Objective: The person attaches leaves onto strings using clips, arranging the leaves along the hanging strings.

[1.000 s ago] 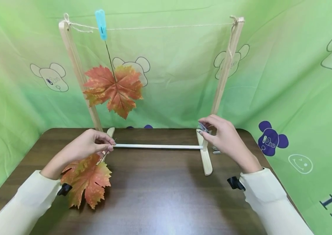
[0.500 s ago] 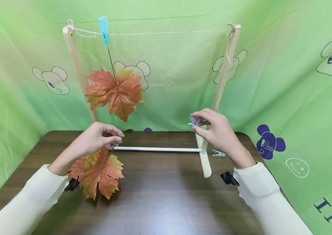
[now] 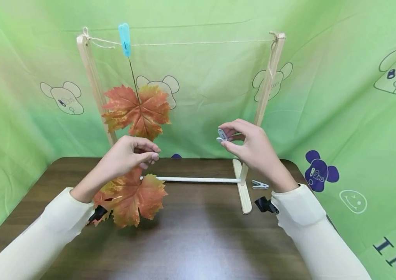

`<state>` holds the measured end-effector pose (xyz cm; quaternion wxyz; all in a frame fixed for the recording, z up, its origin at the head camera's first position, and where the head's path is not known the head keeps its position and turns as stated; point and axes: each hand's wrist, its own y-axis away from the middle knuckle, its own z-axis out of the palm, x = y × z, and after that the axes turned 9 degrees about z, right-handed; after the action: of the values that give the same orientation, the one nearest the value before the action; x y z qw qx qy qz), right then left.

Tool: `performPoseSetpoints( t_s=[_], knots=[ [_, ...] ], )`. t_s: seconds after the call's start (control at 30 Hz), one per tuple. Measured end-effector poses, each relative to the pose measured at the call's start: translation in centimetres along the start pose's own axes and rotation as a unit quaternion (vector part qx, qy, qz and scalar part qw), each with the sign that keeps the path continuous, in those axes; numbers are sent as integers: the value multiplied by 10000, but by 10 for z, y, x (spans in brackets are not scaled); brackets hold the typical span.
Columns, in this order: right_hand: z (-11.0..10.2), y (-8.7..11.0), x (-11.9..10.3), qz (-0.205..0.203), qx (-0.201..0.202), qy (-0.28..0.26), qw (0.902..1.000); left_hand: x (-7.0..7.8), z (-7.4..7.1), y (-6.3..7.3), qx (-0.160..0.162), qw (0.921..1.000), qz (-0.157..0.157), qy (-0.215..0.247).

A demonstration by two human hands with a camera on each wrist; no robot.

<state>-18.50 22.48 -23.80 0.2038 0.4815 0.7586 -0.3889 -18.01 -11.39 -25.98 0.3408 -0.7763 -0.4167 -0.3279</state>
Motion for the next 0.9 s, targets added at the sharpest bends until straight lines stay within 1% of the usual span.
performPoseSetpoints(
  t_s=[0.13, 0.37, 0.6, 0.8, 0.9],
  knots=[
    [1, -6, -10, -18, 67, -96, 9999, 8, 2, -6, 60, 9999, 75, 67],
    [3, -16, -23, 94, 172, -685, 9975, 17, 4, -14, 312, 9991, 216, 184],
    [2, -25, -31, 79, 255, -1231, 9920, 24, 7, -24, 617, 9968, 429, 277],
    [2, -35, -40, 145, 312, -1487, 9883, 33, 7, -37, 842, 9941, 490, 469],
    [2, -39, -45, 164, 335, -1568, 9869, 39, 5, -41, 960, 9927, 463, 568]
  ],
)
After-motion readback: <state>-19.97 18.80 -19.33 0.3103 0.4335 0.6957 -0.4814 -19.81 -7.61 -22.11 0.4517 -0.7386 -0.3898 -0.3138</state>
